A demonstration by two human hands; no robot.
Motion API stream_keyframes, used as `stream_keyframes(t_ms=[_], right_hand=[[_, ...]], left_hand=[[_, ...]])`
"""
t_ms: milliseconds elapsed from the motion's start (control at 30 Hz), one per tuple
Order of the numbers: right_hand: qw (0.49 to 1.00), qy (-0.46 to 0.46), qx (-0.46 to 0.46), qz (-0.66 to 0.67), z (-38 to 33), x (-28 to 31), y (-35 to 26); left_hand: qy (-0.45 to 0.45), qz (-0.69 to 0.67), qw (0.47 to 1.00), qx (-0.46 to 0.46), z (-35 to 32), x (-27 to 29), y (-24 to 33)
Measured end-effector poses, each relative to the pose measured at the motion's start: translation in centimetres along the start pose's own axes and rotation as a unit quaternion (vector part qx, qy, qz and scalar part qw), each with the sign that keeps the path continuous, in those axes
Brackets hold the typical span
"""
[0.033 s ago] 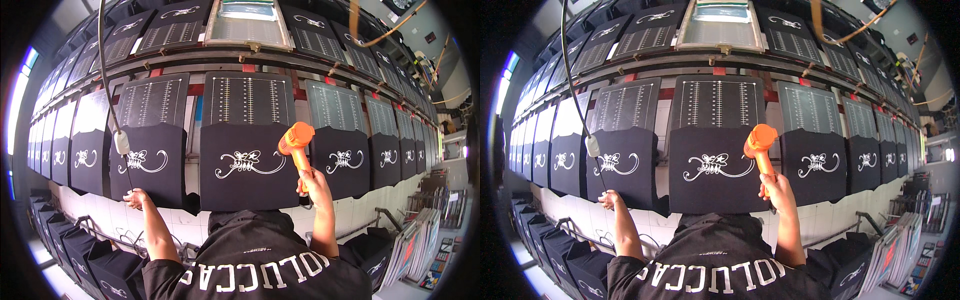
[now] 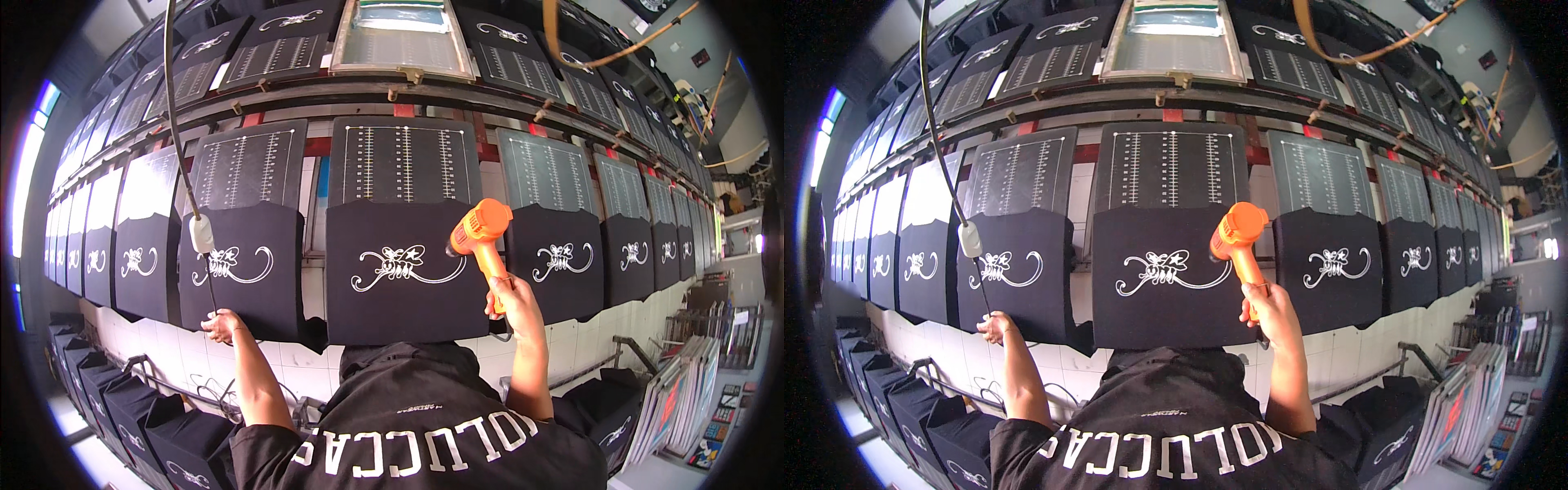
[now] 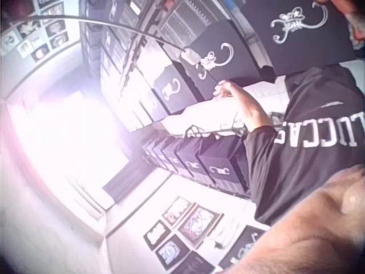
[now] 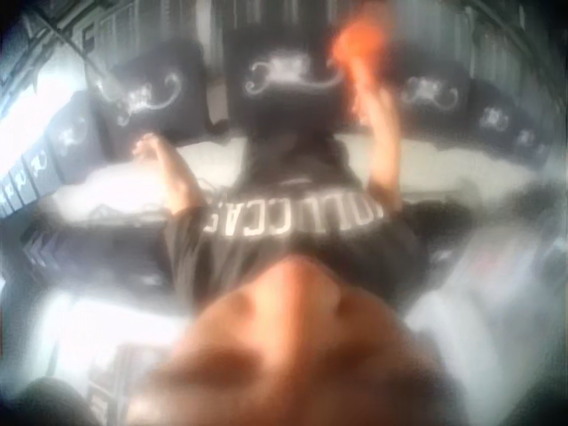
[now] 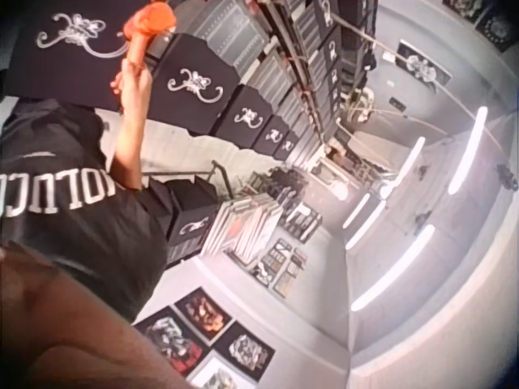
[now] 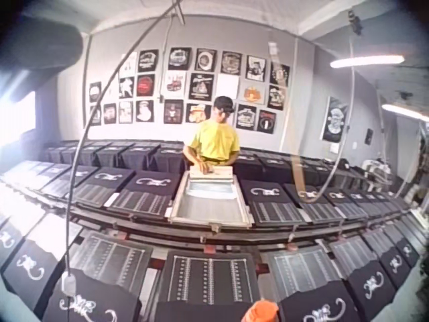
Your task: The person uses a heat gun to dry ink on black t-shirts mounted on printing pallets, moving from one pallet to the next along two parallel rows. They occasionally touch the printed designs to check if the ink is dry.
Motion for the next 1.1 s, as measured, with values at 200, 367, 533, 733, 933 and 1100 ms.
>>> stream_keyframes(t_ms=[200, 367, 533, 733, 933, 1100], right_hand=[[1.000, 0.026, 0.010, -0.004, -0.7, -1.5, 0.5], [0.998, 0.027, 0.044, -0.034, -0.5, -2.1, 1.1], [0.998, 0.063, 0.030, -0.006, -0.2, -1.6, 1.2], [0.996, 0.083, 0.034, -0.032, -0.8, -1.6, 1.0], [0.996, 0.084, 0.015, -0.024, -1.8, -0.7, 1.0], [0.997, 0.072, -0.006, -0.025, -2.8, -0.3, 1.3]], left_hand=[[-0.017, 0.006, 0.999, 0.032, -2.1, 2.6, 2.6], [-0.004, 0.012, 0.999, 0.042, -2.0, 2.5, 2.6], [-0.008, 0.006, 0.999, 0.042, -1.9, 1.8, 2.4], [-0.010, 0.009, 0.999, 0.035, -1.7, 2.0, 2.2], [-0.026, -0.007, 0.999, 0.045, -1.9, 2.1, 2.5], [-0.010, -0.008, 0.999, 0.053, -1.6, 1.7, 2.3]])
Point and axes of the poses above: each hand's wrist, its own z-axis towards the middle knuckle, its own x-axis out of the back of the hand, y = z × x, the point moved 1 cm from there along z, towards the middle knuckle, and after that the axes turned 7 degrees about x, right-handed, at the moved point
